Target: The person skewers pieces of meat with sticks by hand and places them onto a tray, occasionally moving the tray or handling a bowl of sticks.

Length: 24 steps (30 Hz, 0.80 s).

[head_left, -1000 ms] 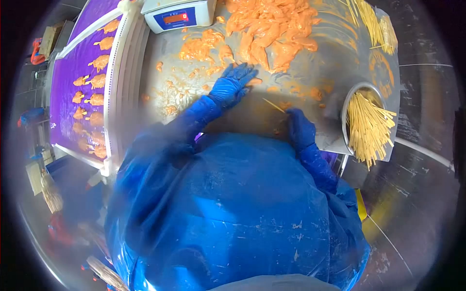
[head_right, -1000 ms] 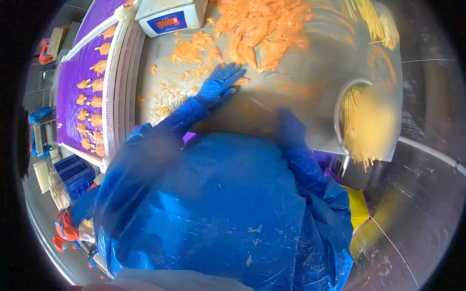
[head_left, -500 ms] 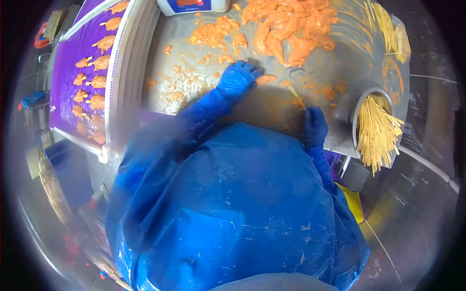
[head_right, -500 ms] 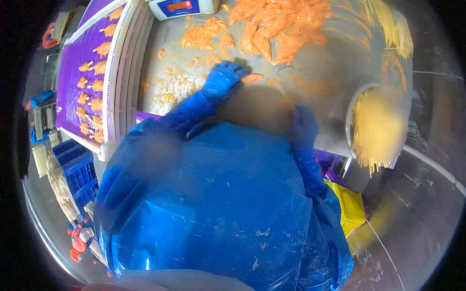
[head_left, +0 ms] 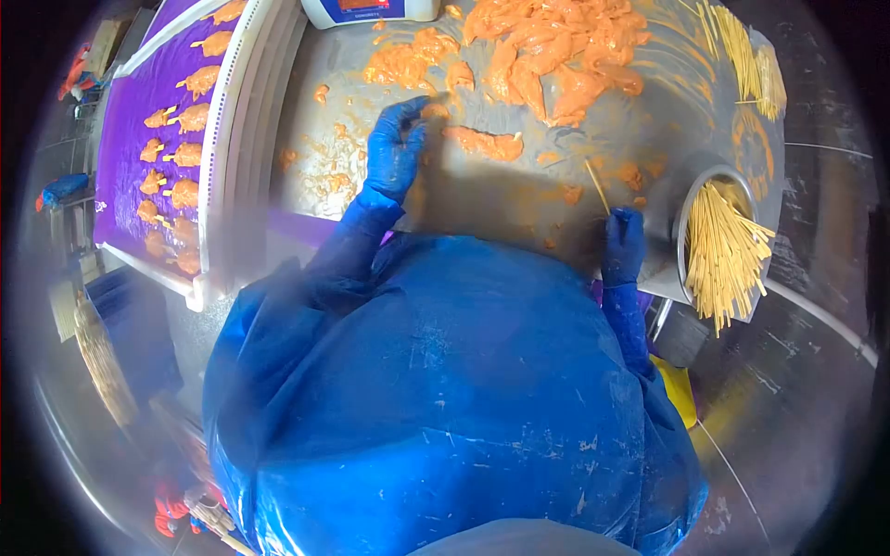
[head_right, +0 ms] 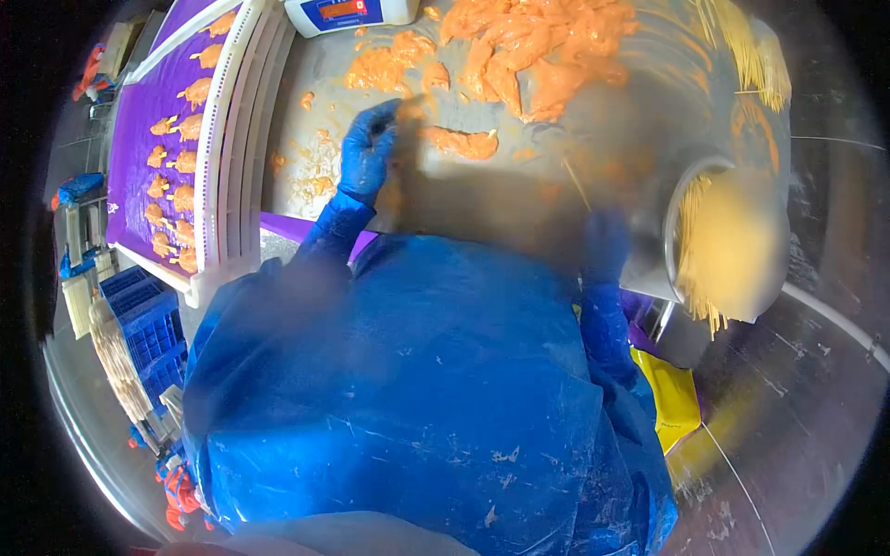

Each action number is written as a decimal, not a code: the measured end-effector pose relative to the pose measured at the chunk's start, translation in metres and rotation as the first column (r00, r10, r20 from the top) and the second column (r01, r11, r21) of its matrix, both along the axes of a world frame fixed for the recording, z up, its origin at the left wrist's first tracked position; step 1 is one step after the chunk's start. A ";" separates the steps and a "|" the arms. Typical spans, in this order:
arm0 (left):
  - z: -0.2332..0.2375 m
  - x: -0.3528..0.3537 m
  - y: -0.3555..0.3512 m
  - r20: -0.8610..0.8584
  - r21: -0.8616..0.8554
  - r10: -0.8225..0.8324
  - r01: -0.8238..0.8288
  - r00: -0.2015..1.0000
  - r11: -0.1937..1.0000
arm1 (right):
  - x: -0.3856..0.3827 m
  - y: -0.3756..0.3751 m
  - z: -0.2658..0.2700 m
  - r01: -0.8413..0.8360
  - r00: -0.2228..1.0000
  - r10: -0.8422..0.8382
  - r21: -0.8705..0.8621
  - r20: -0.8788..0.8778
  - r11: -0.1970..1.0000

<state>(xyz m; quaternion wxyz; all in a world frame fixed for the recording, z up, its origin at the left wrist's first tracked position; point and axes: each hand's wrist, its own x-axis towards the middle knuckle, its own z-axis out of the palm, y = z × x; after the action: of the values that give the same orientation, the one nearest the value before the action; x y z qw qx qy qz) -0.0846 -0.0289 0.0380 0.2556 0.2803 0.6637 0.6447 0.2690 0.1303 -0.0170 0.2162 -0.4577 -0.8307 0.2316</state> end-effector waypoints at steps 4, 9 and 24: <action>-0.027 0.006 0.017 -0.647 -0.039 -0.250 0.296 0.720 0.954 | -0.043 -0.009 0.016 -0.078 0.994 0.067 -0.128 -0.086 0.989; -0.034 0.030 0.025 -0.805 -0.231 -0.230 0.067 0.547 0.971 | -0.077 0.003 0.009 -0.177 0.957 0.156 -0.069 -0.245 0.982; 0.008 -0.019 0.027 -0.126 -0.505 -0.550 0.424 0.826 0.752 | -0.065 -0.006 0.029 -0.030 0.940 -0.072 -0.289 -0.334 0.957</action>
<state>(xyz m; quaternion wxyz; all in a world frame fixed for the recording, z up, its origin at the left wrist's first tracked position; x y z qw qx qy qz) -0.1036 -0.0023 0.0459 0.3825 0.4610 0.7264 0.3368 0.2037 0.1242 0.0123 0.2900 -0.4462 -0.7326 0.4243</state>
